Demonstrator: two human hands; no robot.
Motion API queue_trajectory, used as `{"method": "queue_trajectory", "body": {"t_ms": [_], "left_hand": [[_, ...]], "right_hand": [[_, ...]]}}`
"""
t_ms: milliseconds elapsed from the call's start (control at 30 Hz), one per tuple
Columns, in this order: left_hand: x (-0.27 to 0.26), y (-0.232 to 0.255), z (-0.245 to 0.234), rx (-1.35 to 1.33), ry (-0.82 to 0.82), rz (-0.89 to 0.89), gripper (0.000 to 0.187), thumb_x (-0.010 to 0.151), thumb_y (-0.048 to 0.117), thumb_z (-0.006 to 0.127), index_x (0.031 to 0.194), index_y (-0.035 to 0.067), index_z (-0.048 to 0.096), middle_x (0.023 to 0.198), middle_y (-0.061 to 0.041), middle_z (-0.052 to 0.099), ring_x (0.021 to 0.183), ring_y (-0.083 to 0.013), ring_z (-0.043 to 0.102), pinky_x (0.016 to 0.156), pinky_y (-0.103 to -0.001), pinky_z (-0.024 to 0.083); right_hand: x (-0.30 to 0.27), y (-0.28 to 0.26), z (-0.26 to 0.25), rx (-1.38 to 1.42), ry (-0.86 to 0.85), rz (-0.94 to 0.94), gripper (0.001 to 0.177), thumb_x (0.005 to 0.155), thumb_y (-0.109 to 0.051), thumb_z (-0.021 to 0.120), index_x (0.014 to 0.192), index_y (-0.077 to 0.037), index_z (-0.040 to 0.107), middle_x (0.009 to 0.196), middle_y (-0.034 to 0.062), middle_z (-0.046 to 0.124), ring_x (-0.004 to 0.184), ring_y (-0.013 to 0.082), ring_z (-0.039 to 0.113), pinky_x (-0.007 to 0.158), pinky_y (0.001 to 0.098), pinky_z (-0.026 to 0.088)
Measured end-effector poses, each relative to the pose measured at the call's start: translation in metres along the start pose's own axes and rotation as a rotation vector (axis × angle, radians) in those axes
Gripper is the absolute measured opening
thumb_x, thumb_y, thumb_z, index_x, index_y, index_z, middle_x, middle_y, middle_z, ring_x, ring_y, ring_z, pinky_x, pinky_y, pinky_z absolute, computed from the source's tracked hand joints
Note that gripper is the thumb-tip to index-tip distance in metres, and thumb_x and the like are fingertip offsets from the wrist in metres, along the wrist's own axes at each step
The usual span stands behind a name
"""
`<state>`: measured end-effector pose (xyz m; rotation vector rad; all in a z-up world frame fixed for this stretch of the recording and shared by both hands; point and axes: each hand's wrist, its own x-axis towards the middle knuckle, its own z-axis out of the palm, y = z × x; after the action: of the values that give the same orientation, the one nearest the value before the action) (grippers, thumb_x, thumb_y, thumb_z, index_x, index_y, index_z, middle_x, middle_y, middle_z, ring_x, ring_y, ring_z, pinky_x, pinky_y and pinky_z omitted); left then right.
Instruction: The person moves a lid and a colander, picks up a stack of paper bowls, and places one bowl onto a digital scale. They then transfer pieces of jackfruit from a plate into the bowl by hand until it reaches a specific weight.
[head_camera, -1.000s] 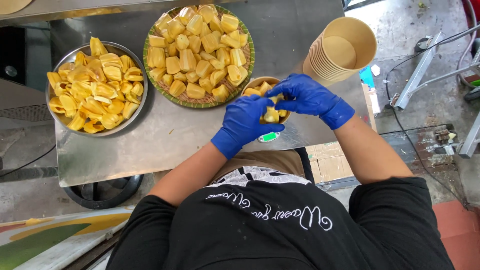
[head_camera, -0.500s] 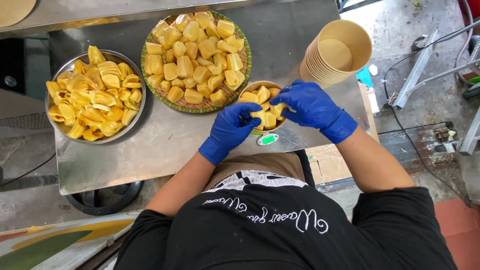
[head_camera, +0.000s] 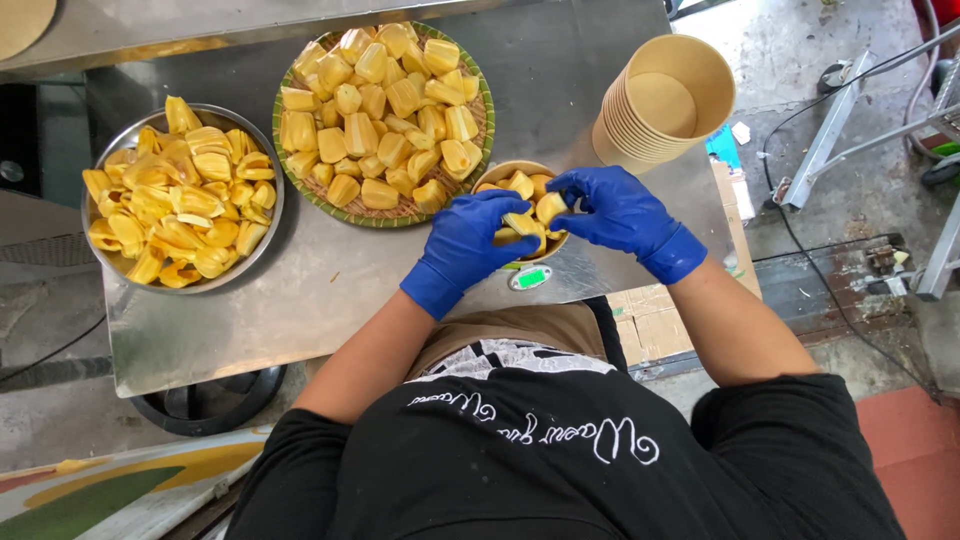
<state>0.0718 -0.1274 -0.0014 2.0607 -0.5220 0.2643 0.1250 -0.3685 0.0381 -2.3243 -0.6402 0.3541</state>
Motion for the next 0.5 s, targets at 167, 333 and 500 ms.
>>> {"method": "queue_trajectory", "body": {"t_ms": [167,333,500], "left_hand": [[-0.005,-0.017,0.016,-0.036,0.025,0.02,0.041,0.076,0.025,0.09,0.108,0.011,0.07,0.114,-0.008,0.073,0.102,-0.0261,0.072,0.088,-0.037,0.058],[0.001,-0.018,0.021,-0.014,0.051,0.085,0.039,0.073,0.029,0.091,0.102,0.011,0.072,0.116,-0.009,0.072,0.107,-0.0283,0.07,0.093,-0.04,0.056],[0.004,-0.002,0.006,0.136,0.014,0.135,0.034,0.074,0.037,0.09,0.095,0.014,0.075,0.11,-0.006,0.074,0.101,-0.0272,0.071,0.09,-0.041,0.054]], "right_hand": [[0.003,0.012,0.024,0.144,0.173,0.267,0.039,0.08,-0.028,0.086,0.106,-0.002,0.073,0.089,0.0095,0.076,0.079,0.0163,0.072,0.073,0.0308,0.057],[-0.004,0.005,0.012,-0.003,0.158,0.291,0.037,0.085,-0.037,0.084,0.102,-0.005,0.077,0.088,0.007,0.075,0.078,0.0167,0.073,0.073,0.0325,0.057],[-0.012,-0.015,-0.001,-0.106,0.229,0.155,0.037,0.083,-0.037,0.087,0.11,-0.012,0.079,0.085,0.0068,0.072,0.071,0.0221,0.065,0.069,0.0347,0.054]]}}
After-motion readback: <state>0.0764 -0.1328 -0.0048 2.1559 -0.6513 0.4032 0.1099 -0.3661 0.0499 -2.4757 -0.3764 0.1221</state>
